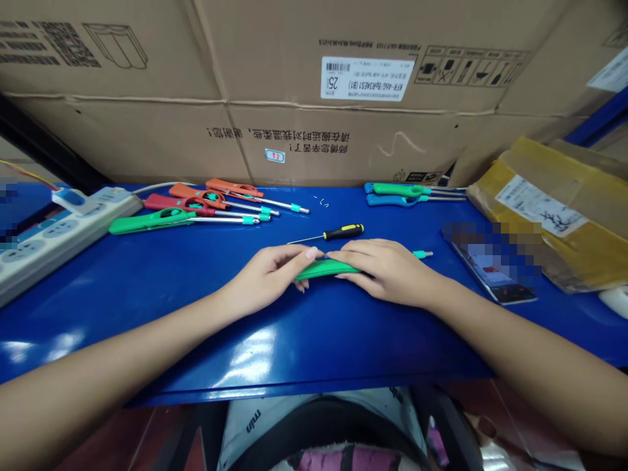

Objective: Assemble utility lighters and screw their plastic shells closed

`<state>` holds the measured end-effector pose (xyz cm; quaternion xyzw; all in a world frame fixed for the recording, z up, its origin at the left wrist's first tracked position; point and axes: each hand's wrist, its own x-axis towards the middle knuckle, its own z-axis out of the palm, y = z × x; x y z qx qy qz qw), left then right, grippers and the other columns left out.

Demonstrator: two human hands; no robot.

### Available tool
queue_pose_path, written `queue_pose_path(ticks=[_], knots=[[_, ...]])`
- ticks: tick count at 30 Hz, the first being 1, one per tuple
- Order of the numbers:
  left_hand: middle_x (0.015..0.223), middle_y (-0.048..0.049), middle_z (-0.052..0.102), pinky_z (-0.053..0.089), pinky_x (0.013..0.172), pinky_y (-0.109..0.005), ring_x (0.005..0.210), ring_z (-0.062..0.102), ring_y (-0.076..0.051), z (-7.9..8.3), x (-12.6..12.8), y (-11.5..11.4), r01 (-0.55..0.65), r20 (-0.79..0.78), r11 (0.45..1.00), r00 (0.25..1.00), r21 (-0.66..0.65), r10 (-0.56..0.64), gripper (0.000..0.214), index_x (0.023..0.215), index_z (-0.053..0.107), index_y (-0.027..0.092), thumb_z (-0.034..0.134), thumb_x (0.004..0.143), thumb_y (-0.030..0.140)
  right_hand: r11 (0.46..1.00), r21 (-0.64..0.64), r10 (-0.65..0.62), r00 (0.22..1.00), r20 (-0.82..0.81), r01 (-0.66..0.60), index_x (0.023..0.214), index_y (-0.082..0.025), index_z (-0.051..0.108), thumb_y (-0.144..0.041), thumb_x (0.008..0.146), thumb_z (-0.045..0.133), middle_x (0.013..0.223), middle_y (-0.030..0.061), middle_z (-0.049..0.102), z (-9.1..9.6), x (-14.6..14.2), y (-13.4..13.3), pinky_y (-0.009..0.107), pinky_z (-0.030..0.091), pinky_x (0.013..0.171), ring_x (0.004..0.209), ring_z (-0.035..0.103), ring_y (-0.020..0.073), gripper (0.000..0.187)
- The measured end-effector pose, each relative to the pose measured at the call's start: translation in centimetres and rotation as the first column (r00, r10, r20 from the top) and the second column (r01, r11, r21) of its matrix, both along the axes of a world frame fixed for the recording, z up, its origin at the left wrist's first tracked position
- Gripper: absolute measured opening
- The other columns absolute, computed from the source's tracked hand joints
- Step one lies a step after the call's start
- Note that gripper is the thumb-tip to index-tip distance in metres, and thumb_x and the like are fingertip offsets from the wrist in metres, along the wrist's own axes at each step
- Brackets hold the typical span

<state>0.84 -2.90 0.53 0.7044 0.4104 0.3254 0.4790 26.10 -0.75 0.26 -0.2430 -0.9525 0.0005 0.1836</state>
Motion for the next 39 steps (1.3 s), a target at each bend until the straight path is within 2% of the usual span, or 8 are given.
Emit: queue_pose_path(ticks=[1,3,5,8,17,24,32,39], knots=[[0.101,-0.0082,0.075,0.06,0.071,-0.027,0.076,0.071,-0.016,0.0,-0.3,0.1,-0.003,-0.076,0.978,0.997,0.211,0.02,0.039,0.115,0.073,0.015,0.061,0.097,0.047,1.0,-0.007,-0.003,1.0,-0.015,0.003,0.125,-0.017,0.068,-0.033,0.103,0.051,0.116,0.0113,0.075,0.0,0.0,0.0,0.039,0.057,0.088,0.101,0.072,0.0256,0.032],[0.107,-0.0084,0.075,0.059,0.089,-0.028,0.094,0.072,-0.019,-0.2,-0.9,0.3,0.116,-0.177,0.835,0.984,0.537,-0.023,0.034,0.116,0.074,0.016,0.074,0.09,0.037,1.0,-0.026,-0.013,0.999,-0.042,0.011,0.12,-0.016,0.069,-0.033,0.103,0.053,0.114,0.0106,0.075,0.1,0.1,0.0,0.037,0.056,0.09,0.102,0.072,0.0246,0.03],[0.108,-0.0092,0.075,0.056,0.095,-0.026,0.098,0.072,-0.017,-0.4,-1.2,0.5,0.192,-0.226,0.708,0.973,0.68,-0.047,0.029,0.117,0.073,0.014,0.074,0.091,0.026,0.999,-0.042,-0.012,0.998,-0.06,0.01,0.119,-0.016,0.07,-0.034,0.102,0.053,0.114,0.0102,0.076,0.1,0.1,0.0,0.036,0.056,0.089,0.102,0.072,0.0238,0.029],[0.108,-0.0106,0.075,0.057,0.094,-0.024,0.098,0.073,-0.017,-0.6,-1.3,0.4,0.223,-0.237,0.643,0.969,0.733,-0.066,0.027,0.119,0.072,0.012,0.07,0.093,0.018,0.999,-0.039,-0.004,0.998,-0.06,0.002,0.116,-0.016,0.07,-0.036,0.103,0.053,0.113,0.0096,0.076,0.1,-0.1,-0.2,0.035,0.055,0.087,0.102,0.072,0.0238,0.029],[0.106,-0.0092,0.078,0.059,0.089,-0.024,0.092,0.075,-0.017,-0.4,-0.9,-0.2,0.225,-0.243,0.684,0.967,0.694,-0.073,0.023,0.116,0.074,0.014,0.067,0.095,0.02,0.998,0.05,-0.037,0.999,-0.03,0.038,0.108,-0.019,0.072,-0.037,0.104,0.051,0.101,0.0058,0.08,-0.2,-0.2,-0.7,0.033,0.051,0.077,0.086,0.074,0.0214,0.028],[0.105,-0.0087,0.079,0.06,0.089,-0.028,0.092,0.075,-0.02,0.1,-1.9,1.1,0.253,-0.271,0.748,0.957,0.614,-0.101,0.023,0.112,0.076,0.018,0.067,0.094,0.029,0.995,-0.089,0.034,0.999,0.007,-0.033,0.119,-0.019,0.072,-0.039,0.103,0.054,0.109,0.0069,0.079,0.6,0.8,0.5,0.038,0.053,0.089,0.098,0.073,0.0233,0.031],[0.104,-0.0093,0.08,0.06,0.087,-0.027,0.09,0.076,-0.019,0.0,-2.4,1.7,0.227,-0.274,0.75,0.96,0.621,-0.063,0.024,0.111,0.078,0.017,0.07,0.092,0.031,0.987,-0.16,-0.041,0.997,-0.061,0.031,0.11,-0.019,0.076,-0.027,0.101,0.054,0.1,0.0077,0.08,0.5,1.2,0.8,0.036,0.056,0.083,0.088,0.073,0.0219,0.026],[0.104,-0.0089,0.08,0.06,0.085,-0.026,0.089,0.076,-0.019,0.1,-2.9,2.0,0.197,-0.266,0.712,0.964,0.674,-0.014,0.023,0.11,0.078,0.018,0.07,0.092,0.031,0.986,-0.148,-0.075,0.997,0.001,0.074,0.113,-0.018,0.074,-0.032,0.098,0.061,0.108,0.0086,0.078,0.7,1.7,1.6,0.038,0.052,0.094,0.1,0.071,0.0251,0.024]])
